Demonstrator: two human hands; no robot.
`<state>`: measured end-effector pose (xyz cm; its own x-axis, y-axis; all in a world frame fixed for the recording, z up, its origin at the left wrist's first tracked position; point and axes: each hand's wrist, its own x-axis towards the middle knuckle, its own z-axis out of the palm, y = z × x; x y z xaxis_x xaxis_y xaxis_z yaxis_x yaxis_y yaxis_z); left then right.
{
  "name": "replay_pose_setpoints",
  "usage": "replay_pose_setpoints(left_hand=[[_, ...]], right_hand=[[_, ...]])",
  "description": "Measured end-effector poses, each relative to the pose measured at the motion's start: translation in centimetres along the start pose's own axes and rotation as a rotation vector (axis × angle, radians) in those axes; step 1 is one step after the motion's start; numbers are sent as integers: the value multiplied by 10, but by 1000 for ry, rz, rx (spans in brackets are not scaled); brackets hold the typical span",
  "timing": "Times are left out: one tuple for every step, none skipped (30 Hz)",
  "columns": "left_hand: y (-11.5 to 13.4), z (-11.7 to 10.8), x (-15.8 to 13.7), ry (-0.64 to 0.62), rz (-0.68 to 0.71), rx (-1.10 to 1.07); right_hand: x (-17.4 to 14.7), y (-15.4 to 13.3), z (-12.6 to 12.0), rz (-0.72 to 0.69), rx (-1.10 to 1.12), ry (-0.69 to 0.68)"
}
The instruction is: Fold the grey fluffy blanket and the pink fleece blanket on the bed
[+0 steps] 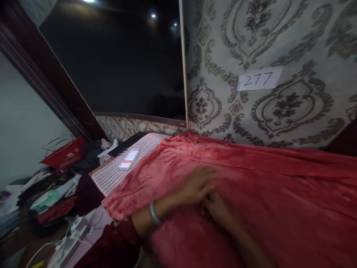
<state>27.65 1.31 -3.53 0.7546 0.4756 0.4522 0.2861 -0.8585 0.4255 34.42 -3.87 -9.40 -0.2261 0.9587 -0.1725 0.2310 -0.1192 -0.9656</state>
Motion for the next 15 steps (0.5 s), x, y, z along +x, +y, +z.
replay_pose_setpoints(left_hand=[[-19, -13, 8, 46, -106, 46], [-40, -28, 16, 97, -241, 113], [-61, -43, 24, 143, -386, 196], [-83, -58, 32, 183, -524, 283], [-103, -73, 39, 208, -582, 323], [-121, -87, 45, 226, -617, 349], [-137, -98, 50, 233, -655, 375], [-152, -107, 54, 234, -690, 395], [-164, -113, 58, 223, -724, 411], [-175, -117, 62, 201, -758, 421], [-184, -118, 65, 168, -788, 426], [-191, -118, 69, 126, -813, 426], [-197, -116, 72, 80, -832, 424], [-203, -114, 75, 36, -846, 422], [-208, -112, 78, 0, -855, 424]], right_hand=[[-2, 0, -10, 0, 12, 5], [-5, 2, -20, 1, 25, 9], [-9, 5, -28, 2, 40, 8], [-13, 7, -36, 3, 58, 4], [-17, 10, -42, 2, 78, -1], [-20, 13, -46, -2, 98, -3], [-22, 14, -48, -6, 118, -3], [-23, 15, -50, -8, 137, 0], [-24, 15, -50, -10, 153, 4], [-24, 14, -50, -9, 167, 5], [-25, 12, -49, -4, 179, 3], [-24, 10, -49, 3, 188, -1], [-24, 8, -49, 11, 195, -7], [-24, 6, -49, 19, 200, -16], [-24, 5, -49, 26, 203, -23]])
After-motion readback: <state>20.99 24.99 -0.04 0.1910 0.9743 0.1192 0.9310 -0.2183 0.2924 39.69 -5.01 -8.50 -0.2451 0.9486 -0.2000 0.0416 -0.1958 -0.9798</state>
